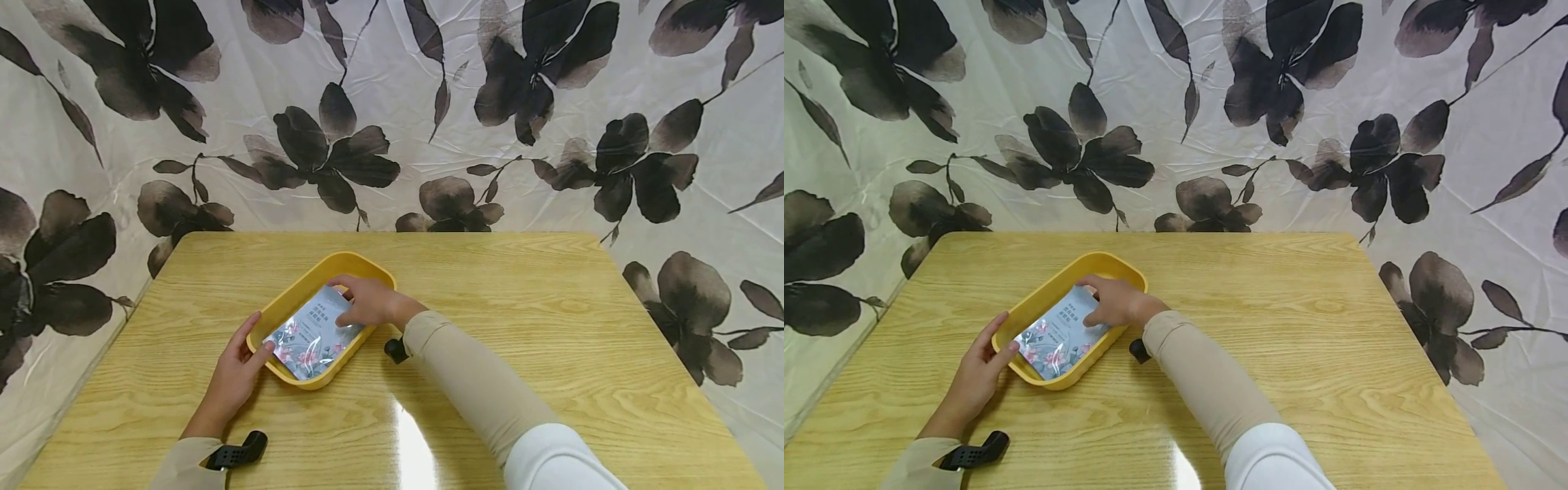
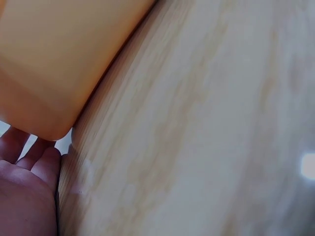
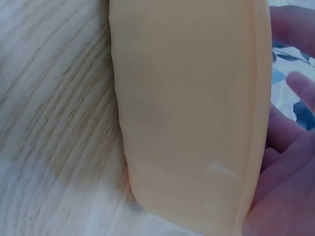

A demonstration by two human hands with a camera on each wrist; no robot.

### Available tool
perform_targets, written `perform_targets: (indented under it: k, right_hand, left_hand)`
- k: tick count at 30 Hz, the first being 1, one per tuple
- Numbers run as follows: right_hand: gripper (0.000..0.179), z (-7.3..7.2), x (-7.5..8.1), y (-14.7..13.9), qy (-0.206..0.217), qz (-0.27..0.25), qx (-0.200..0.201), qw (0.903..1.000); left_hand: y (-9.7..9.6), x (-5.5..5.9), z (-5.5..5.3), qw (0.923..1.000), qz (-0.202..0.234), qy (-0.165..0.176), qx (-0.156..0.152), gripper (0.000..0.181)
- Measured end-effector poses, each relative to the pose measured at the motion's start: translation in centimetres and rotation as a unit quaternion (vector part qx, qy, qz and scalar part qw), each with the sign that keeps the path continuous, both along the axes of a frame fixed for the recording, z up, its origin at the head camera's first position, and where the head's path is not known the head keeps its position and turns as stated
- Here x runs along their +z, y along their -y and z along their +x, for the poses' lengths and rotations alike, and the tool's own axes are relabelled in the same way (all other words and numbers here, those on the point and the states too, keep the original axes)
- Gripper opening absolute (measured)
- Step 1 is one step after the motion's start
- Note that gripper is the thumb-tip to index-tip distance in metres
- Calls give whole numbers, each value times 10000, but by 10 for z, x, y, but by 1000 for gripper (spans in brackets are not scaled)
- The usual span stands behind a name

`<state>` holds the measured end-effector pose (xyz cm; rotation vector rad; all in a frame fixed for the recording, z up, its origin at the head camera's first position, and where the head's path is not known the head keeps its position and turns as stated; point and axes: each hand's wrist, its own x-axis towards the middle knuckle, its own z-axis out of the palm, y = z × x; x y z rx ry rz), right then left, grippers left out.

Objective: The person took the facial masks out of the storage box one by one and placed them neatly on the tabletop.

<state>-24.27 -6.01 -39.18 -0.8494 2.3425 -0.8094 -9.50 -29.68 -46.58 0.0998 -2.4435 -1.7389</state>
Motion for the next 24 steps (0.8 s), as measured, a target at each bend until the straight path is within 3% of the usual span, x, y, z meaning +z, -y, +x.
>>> perform_targets:
  k: [13,24]
  right_hand:
    - [75,2,-3,-3,-174,-319,445,9984]
    - [47,8,-1,0,-50,-489,549,9973]
  left_hand:
    - [-2,0,0,9999,-151,-6,42,66]
    - [-2,2,1,9997,-151,193,95,67]
